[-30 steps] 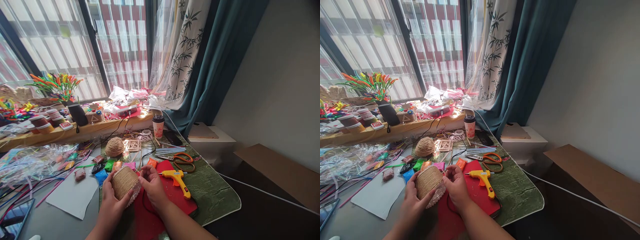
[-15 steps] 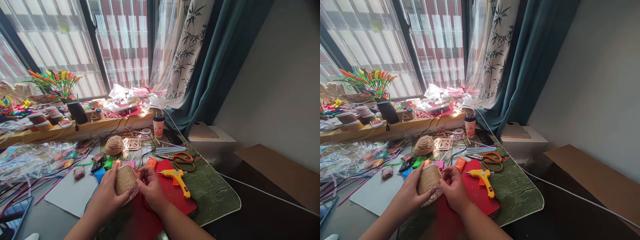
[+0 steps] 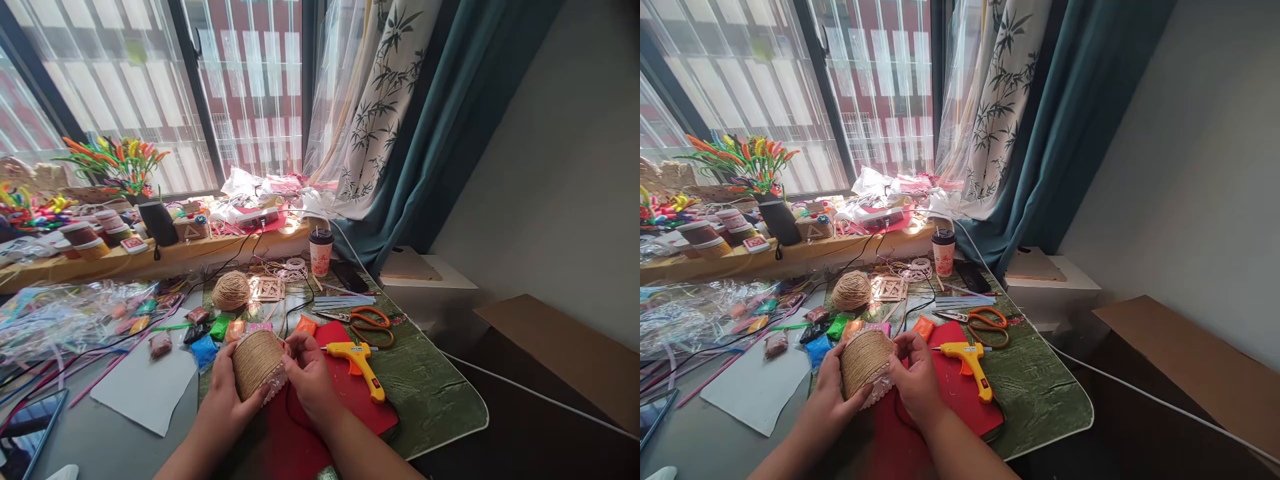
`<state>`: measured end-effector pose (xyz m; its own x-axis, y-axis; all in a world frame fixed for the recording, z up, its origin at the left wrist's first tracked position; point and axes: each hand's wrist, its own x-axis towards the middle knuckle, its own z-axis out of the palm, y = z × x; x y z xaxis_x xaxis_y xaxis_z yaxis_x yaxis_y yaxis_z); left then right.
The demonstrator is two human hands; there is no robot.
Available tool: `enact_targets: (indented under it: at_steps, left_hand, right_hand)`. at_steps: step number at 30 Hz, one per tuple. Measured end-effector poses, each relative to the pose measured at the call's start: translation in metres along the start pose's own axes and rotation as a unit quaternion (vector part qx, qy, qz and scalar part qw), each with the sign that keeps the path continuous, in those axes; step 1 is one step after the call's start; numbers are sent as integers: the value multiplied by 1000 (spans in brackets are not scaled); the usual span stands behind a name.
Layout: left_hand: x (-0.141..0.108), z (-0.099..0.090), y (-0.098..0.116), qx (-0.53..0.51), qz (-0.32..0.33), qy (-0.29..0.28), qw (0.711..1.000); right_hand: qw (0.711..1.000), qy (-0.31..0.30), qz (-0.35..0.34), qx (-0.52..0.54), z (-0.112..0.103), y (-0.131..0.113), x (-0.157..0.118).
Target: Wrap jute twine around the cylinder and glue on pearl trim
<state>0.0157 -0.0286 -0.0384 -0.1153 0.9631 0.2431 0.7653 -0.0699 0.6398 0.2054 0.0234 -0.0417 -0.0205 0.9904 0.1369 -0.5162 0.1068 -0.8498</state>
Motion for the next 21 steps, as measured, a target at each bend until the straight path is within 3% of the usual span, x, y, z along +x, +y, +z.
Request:
enact_targets:
  at_steps: [6, 10, 15, 21]
  left_hand:
    - [8, -17, 19, 63, 25, -12, 998]
    - [18, -18, 26, 75, 56, -24, 995]
    - [22, -10, 19, 79, 42, 0, 996]
    - [5, -4, 10, 46, 5, 31, 998]
  right_hand:
    - [1000, -23, 11, -11, 4, -8, -4]
    - [999, -41, 26, -14, 7, -12, -7]
    - [999, -22, 39, 18, 5, -8, -2]
    - [998, -12, 50, 38, 2, -3, 3]
